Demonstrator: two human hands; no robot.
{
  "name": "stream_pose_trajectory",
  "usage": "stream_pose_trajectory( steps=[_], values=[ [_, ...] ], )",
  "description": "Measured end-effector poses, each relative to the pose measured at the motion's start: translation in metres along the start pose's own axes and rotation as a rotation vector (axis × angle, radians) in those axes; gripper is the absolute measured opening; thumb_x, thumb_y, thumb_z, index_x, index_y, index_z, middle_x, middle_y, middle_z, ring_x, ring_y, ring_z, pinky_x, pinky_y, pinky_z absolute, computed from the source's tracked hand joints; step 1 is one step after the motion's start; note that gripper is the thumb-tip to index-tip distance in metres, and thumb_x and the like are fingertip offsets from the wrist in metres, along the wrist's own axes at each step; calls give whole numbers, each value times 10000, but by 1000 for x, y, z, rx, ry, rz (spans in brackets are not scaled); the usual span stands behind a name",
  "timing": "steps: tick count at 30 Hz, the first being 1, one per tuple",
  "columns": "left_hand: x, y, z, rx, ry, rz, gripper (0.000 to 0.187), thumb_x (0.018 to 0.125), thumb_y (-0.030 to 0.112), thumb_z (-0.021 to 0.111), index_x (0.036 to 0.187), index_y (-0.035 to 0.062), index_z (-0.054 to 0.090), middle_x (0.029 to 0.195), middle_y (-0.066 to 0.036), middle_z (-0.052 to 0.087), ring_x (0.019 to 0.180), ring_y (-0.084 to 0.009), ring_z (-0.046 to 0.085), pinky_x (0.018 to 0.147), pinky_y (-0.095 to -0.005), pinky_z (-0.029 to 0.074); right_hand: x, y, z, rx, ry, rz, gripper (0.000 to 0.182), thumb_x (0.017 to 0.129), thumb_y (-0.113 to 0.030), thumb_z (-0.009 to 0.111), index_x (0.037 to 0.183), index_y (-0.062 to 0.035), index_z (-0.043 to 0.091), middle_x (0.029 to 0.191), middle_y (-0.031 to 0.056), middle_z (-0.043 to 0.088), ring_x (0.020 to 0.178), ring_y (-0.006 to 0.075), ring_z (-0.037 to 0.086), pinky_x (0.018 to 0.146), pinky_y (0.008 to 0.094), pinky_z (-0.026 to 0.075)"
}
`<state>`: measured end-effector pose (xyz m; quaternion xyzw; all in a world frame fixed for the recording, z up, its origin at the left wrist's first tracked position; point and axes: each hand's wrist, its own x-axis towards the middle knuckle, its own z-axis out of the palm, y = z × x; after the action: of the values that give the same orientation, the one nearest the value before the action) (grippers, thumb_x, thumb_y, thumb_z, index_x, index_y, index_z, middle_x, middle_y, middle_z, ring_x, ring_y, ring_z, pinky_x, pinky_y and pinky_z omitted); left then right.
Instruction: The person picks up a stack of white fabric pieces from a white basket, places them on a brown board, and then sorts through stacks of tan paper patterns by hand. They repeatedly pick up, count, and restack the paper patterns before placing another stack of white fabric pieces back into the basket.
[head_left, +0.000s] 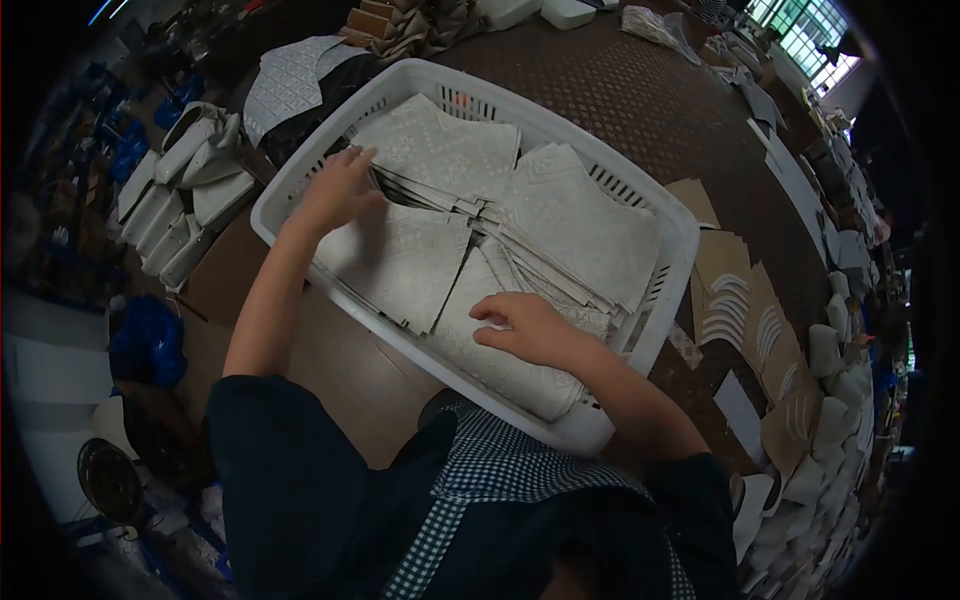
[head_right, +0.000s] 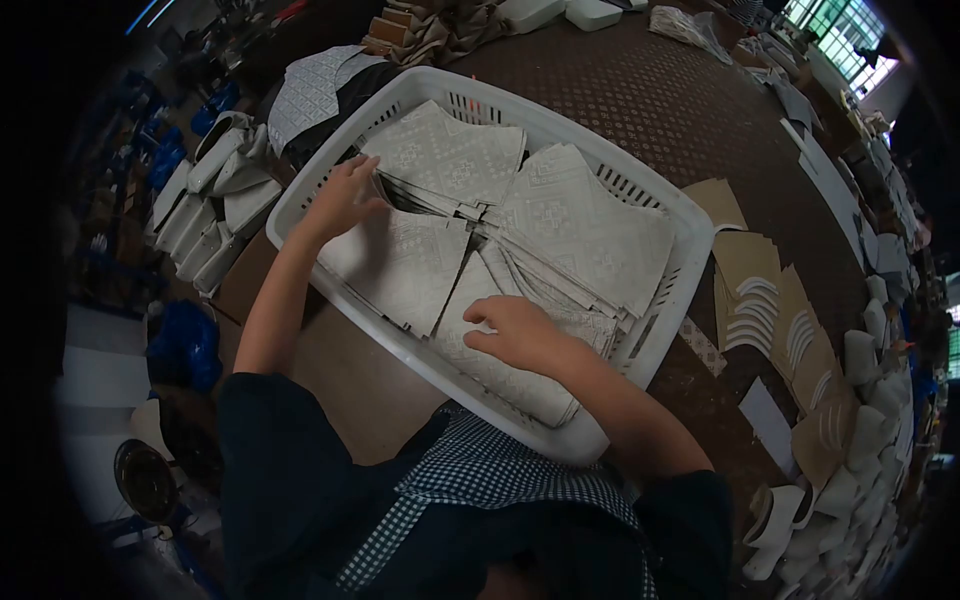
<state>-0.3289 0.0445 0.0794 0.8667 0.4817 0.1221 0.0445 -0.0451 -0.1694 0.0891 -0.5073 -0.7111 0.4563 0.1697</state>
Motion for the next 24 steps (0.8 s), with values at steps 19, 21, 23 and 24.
stream_pose_trajectory(
  steps=[19,21,23,24],
  values=[
    [-15,106,30,178,-447,347,724,685,349,783,1338,192,513,1449,-142,378,1326,-321,385,1038,-608,280,-143,-4,5,130,488,-85,228,858,-168,646,1048,-42,659,953,108,685,780,191,676,679,297,542],
    [-13,114,27,195,-468,309,708,662,335,792,1303,178,537,1434,-141,399,1312,-333,400,1029,-609,294,-153,-2,6,91,547,-151,207,859,-164,650,1023,-39,669,925,96,690,757,183,677,667,290,544],
    [-8,123,24,225,-529,269,717,645,320,797,1300,180,539,1427,-146,405,1315,-340,396,1027,-605,302,-166,0,5,117,595,-203,194,855,-163,660,1000,-35,676,900,85,692,744,181,676,661,287,544],
    [-6,128,23,245,-562,241,723,637,313,799,1299,180,540,1424,-149,408,1316,-343,393,1025,-602,306,-175,4,3,128,623,-180,191,853,-139,666,1013,-36,679,927,92,691,780,177,677,668,283,549]
  ],
)
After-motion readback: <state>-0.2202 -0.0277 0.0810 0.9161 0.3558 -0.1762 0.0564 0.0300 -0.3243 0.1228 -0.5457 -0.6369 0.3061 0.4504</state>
